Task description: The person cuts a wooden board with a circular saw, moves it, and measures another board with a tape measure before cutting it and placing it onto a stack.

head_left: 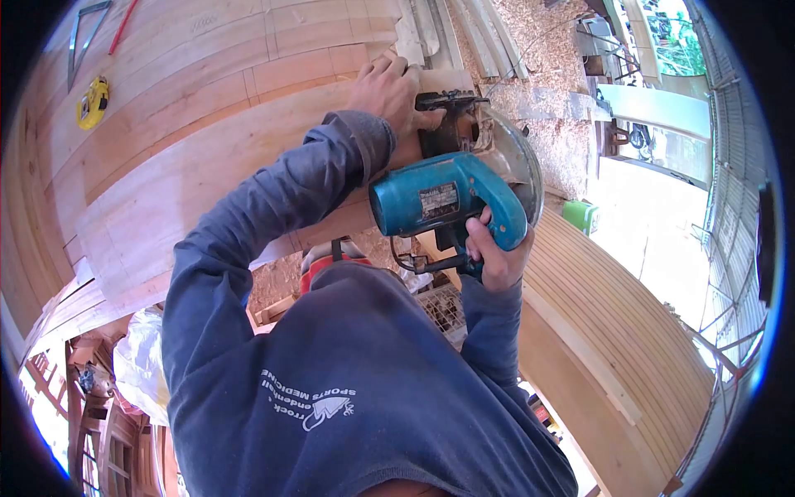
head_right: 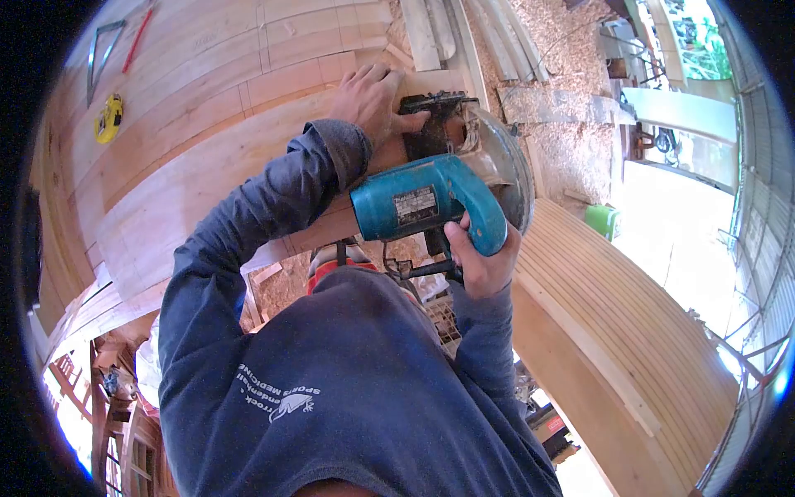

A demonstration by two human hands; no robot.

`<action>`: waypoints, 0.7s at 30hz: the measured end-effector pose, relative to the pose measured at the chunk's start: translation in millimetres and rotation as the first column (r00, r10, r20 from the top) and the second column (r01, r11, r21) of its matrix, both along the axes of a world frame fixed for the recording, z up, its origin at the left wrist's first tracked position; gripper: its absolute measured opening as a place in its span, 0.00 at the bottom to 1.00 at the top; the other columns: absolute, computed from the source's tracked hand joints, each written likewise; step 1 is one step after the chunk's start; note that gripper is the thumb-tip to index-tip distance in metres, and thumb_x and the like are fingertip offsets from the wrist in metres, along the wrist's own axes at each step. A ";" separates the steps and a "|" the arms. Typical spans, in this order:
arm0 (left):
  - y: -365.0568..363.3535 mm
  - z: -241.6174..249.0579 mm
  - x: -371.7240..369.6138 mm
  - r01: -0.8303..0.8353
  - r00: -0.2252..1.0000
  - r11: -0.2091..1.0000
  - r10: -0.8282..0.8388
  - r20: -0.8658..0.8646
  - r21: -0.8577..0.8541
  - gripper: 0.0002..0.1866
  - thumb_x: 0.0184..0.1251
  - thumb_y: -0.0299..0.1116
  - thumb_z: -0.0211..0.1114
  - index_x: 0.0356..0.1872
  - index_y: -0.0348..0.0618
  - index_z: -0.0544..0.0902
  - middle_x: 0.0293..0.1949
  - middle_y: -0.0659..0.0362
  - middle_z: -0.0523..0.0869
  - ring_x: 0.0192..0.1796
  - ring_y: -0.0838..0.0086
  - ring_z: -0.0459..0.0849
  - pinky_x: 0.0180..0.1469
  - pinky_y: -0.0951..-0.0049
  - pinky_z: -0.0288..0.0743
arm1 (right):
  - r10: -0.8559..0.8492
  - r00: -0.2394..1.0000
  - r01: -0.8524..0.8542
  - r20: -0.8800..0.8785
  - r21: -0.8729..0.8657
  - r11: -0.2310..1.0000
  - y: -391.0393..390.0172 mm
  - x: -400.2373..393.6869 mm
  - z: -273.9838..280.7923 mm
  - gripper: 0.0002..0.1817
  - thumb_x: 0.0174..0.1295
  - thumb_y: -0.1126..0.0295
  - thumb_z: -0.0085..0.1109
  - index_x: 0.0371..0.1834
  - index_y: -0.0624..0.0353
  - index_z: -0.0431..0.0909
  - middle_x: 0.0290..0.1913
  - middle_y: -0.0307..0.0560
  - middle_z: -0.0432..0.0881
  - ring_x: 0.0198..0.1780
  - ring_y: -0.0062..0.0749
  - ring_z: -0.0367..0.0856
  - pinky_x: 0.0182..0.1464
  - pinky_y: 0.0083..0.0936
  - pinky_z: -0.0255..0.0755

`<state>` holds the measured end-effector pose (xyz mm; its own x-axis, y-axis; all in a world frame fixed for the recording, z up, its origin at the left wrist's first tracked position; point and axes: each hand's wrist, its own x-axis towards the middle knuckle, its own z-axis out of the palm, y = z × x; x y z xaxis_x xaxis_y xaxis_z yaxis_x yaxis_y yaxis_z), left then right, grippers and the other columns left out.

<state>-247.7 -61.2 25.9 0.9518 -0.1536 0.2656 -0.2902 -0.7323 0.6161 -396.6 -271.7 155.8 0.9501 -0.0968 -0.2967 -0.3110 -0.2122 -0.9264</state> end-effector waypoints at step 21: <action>-0.2 4.1 -6.1 -0.029 1.000 0.999 0.029 -0.004 -0.027 0.32 0.61 0.58 0.76 0.47 0.34 0.88 0.46 0.48 0.87 0.55 0.52 0.86 0.60 0.52 0.78 | 0.028 1.000 -0.028 -0.001 -0.006 1.000 0.2 0.9 1.4 0.10 0.63 0.81 0.68 0.43 0.61 0.76 0.31 0.39 0.76 0.21 0.20 0.72 0.26 0.22 0.66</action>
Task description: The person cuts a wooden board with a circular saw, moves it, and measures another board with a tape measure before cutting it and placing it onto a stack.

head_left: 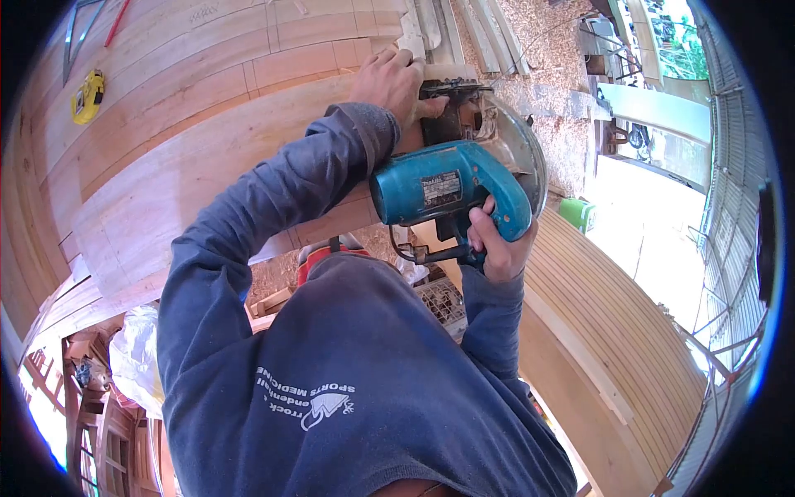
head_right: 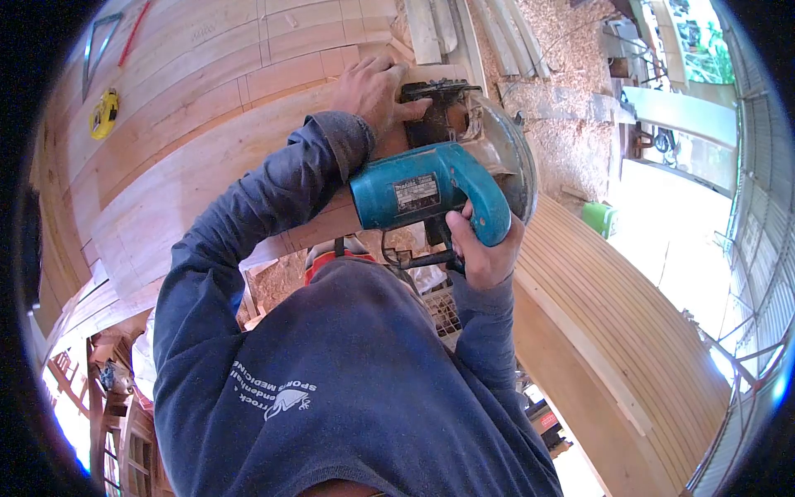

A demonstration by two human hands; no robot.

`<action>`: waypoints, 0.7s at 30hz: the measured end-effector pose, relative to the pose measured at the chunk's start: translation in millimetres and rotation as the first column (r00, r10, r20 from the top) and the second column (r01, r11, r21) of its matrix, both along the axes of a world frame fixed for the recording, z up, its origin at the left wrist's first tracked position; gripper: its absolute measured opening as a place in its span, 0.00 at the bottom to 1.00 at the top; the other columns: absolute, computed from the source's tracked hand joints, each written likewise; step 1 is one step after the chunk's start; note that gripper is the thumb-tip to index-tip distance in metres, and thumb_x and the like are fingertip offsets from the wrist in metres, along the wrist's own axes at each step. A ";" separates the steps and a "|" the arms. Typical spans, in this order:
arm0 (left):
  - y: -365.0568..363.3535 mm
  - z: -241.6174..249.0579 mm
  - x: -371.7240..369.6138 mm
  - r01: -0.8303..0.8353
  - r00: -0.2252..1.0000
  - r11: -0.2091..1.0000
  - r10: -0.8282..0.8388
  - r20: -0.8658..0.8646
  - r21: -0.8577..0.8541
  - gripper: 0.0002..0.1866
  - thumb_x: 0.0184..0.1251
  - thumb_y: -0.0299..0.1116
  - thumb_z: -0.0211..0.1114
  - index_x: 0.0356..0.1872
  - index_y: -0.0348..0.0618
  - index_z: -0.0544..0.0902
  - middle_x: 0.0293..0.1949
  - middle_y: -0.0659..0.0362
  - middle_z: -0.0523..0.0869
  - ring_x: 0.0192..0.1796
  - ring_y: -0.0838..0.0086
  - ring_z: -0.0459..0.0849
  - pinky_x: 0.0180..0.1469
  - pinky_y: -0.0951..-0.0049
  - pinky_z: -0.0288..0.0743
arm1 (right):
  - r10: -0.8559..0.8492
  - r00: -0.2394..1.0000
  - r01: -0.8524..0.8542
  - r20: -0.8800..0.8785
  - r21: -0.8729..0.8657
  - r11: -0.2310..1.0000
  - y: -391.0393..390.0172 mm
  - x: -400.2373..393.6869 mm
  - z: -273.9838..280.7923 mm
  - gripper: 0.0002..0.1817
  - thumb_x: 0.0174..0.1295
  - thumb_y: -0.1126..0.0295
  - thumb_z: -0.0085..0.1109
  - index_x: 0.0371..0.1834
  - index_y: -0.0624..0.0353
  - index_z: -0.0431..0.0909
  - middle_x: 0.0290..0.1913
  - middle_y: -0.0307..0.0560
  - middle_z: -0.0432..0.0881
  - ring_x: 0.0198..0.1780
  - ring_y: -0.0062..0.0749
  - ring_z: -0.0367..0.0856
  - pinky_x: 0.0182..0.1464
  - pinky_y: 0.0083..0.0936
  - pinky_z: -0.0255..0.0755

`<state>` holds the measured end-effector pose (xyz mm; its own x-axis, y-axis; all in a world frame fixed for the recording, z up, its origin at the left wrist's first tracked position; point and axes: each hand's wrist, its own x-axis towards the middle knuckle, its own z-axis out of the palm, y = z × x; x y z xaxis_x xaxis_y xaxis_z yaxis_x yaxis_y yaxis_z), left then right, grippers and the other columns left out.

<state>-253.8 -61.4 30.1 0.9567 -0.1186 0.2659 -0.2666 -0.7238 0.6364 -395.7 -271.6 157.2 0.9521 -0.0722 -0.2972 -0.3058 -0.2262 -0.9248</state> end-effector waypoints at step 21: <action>1.2 10.2 17.2 0.058 0.992 0.996 -0.050 -0.120 0.068 0.36 0.60 0.62 0.72 0.41 0.29 0.87 0.40 0.39 0.89 0.45 0.46 0.90 0.51 0.52 0.85 | 0.016 1.000 -0.016 0.015 0.044 0.999 3.6 7.4 1.1 0.07 0.64 0.79 0.70 0.38 0.60 0.78 0.24 0.36 0.78 0.23 0.16 0.73 0.26 0.18 0.63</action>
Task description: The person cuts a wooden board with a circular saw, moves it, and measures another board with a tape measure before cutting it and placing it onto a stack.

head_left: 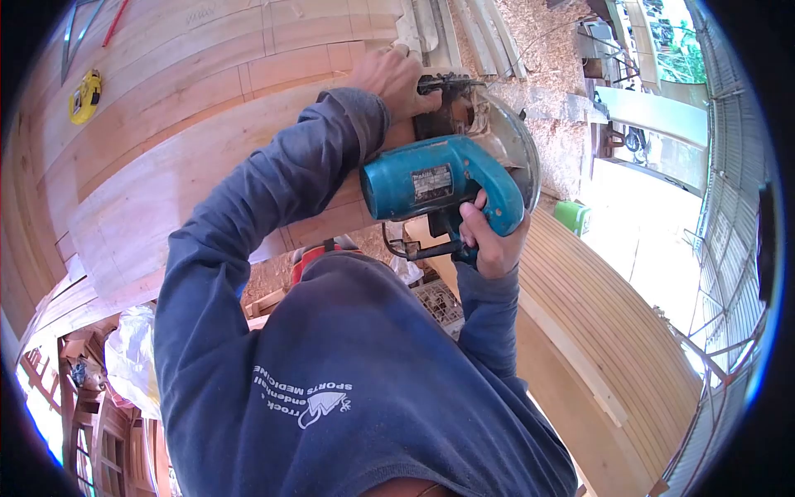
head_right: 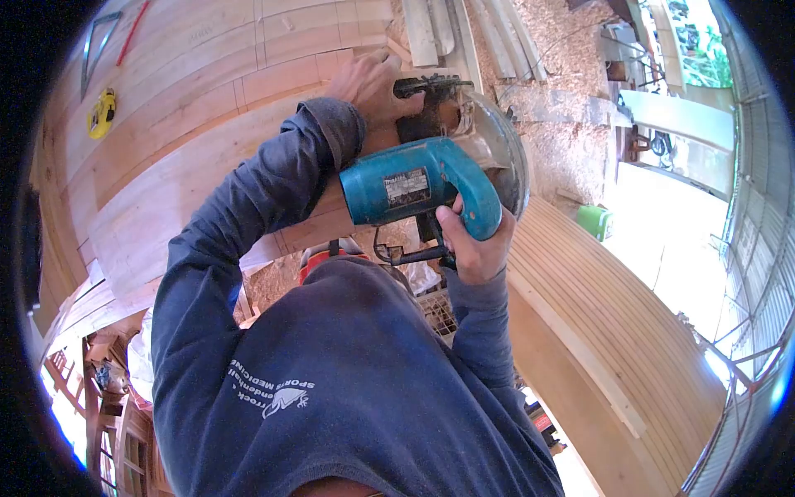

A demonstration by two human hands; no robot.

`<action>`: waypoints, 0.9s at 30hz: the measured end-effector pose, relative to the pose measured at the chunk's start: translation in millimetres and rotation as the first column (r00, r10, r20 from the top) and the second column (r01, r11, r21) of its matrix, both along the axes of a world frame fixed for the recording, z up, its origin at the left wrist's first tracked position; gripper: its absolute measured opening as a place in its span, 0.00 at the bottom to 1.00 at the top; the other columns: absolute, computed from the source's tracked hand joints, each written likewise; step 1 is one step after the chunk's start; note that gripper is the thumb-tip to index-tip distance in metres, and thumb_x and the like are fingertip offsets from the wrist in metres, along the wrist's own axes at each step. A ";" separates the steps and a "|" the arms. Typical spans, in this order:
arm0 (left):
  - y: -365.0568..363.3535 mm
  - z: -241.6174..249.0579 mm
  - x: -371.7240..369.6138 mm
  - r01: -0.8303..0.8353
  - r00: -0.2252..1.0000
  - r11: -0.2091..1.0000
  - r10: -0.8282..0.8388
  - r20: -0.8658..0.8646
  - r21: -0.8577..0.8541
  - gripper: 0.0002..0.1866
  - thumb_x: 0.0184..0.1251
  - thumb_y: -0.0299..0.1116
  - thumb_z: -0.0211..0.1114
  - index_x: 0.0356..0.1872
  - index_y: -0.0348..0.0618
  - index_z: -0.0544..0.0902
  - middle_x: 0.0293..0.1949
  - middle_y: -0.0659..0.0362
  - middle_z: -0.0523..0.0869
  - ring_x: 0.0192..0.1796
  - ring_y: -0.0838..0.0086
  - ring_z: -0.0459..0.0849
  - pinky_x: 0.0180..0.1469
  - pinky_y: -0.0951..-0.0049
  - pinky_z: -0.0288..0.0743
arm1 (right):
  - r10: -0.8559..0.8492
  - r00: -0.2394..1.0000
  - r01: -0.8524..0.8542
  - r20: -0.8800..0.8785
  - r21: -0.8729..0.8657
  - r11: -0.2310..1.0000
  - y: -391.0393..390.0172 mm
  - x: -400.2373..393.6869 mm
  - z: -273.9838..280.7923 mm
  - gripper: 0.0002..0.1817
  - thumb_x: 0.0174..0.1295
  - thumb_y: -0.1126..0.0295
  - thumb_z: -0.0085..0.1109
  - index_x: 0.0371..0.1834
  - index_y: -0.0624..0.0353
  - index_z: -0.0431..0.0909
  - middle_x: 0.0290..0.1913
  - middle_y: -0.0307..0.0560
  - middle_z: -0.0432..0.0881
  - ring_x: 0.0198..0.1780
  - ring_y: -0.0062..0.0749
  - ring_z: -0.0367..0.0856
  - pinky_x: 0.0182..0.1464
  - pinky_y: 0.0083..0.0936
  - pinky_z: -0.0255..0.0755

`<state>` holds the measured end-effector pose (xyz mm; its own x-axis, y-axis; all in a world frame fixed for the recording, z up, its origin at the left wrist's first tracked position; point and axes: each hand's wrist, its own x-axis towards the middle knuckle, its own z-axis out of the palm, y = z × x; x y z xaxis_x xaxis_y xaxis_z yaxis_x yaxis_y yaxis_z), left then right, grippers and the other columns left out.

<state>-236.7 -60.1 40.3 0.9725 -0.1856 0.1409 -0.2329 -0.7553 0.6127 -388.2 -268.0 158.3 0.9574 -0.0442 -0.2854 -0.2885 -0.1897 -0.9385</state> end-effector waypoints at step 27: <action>7.2 -7.6 18.1 -0.064 0.995 0.993 0.056 -0.078 -0.099 0.30 0.68 0.58 0.74 0.52 0.40 0.78 0.37 0.40 0.90 0.42 0.43 0.91 0.46 0.48 0.82 | 0.038 0.999 -0.038 0.026 -0.002 0.999 17.8 27.8 5.7 0.08 0.65 0.77 0.71 0.39 0.59 0.78 0.24 0.36 0.78 0.22 0.17 0.73 0.25 0.18 0.65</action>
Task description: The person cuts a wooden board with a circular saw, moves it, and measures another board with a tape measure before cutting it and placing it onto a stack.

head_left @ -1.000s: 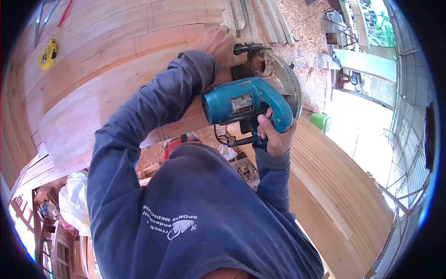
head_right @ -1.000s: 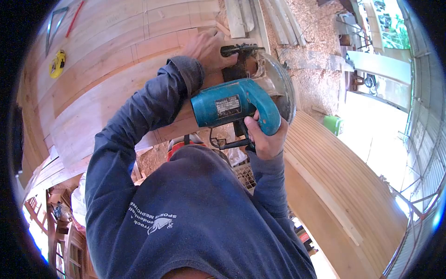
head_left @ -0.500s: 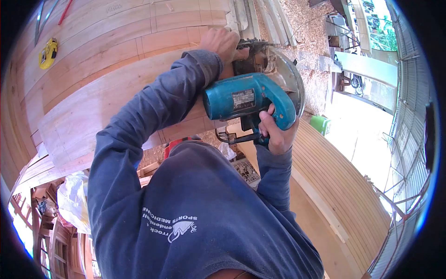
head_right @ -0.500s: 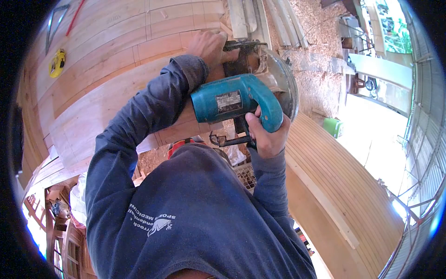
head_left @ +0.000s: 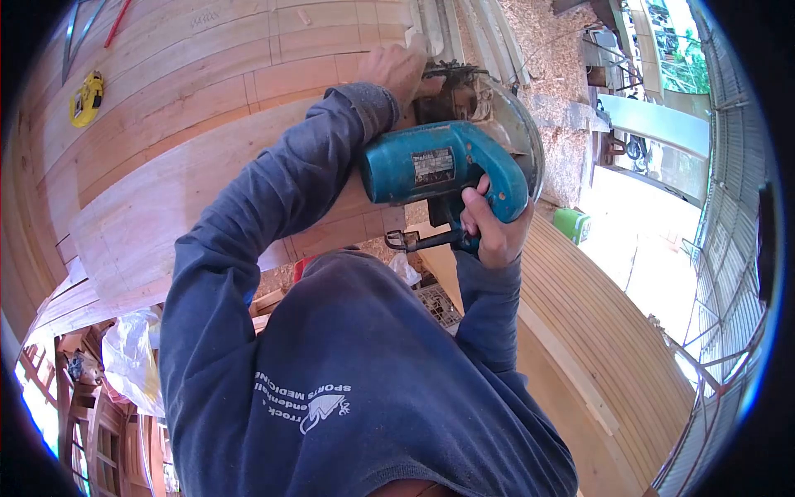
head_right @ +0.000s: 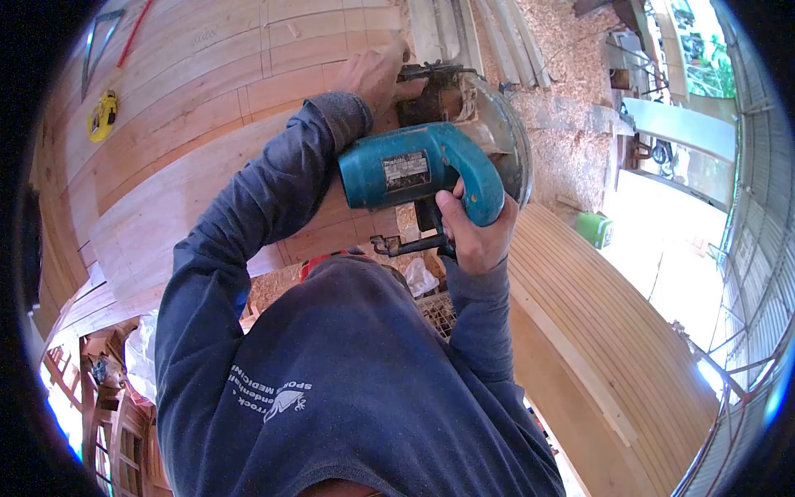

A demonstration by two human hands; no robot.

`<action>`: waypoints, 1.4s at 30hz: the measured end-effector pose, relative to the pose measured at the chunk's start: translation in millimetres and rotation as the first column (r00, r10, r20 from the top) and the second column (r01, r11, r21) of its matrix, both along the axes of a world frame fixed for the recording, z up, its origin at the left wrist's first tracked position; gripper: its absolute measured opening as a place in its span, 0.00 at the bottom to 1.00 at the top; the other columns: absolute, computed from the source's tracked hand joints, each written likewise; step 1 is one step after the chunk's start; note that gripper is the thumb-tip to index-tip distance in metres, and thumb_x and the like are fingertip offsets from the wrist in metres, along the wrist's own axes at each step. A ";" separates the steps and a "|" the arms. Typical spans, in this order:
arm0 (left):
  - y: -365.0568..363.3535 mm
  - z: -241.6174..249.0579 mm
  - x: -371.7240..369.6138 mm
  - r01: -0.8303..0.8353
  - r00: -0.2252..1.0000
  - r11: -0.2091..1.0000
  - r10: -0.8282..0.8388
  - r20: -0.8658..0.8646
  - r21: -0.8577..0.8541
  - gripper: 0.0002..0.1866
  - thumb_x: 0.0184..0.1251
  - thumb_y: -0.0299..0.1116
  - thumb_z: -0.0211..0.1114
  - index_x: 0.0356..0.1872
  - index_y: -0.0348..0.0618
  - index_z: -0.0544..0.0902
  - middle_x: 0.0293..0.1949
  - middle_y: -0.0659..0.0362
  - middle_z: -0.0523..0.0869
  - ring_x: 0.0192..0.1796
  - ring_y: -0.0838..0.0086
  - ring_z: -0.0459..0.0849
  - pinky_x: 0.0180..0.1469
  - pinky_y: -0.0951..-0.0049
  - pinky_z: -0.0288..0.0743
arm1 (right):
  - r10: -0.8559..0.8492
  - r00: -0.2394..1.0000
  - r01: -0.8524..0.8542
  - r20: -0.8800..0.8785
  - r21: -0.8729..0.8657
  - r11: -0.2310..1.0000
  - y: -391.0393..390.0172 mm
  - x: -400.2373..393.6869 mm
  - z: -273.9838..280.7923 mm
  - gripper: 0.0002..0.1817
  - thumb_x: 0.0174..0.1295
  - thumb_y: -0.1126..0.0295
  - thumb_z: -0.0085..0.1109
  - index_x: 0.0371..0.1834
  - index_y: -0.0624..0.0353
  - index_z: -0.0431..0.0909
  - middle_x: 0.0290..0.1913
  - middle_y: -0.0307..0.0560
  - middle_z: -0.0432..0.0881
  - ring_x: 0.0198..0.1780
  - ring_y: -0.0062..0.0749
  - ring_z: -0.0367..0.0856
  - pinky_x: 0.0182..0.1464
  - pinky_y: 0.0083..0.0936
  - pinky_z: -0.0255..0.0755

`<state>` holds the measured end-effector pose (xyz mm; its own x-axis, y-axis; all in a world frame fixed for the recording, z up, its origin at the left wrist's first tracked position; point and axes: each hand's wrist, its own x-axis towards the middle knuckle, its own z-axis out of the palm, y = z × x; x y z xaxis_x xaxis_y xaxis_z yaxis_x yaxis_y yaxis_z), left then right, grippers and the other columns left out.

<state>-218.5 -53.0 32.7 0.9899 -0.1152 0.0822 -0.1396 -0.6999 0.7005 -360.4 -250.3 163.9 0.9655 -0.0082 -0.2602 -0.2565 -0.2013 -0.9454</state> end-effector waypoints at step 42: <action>148.5 -23.1 -39.0 -0.111 0.850 0.932 -0.090 -0.518 -0.344 0.14 0.80 0.34 0.62 0.58 0.36 0.83 0.49 0.55 0.90 0.44 0.70 0.89 0.44 0.66 0.86 | 0.050 0.947 -0.060 0.316 0.022 0.998 30.0 65.8 -63.5 0.10 0.49 0.66 0.69 0.34 0.56 0.86 0.32 0.60 0.89 0.38 0.58 0.92 0.42 0.46 0.86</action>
<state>-257.5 95.5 9.7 0.8970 -0.1679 -0.4090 0.3192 -0.3943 0.8618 -294.7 -220.3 100.4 0.9970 0.0506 0.0582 0.0663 -0.1756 -0.9822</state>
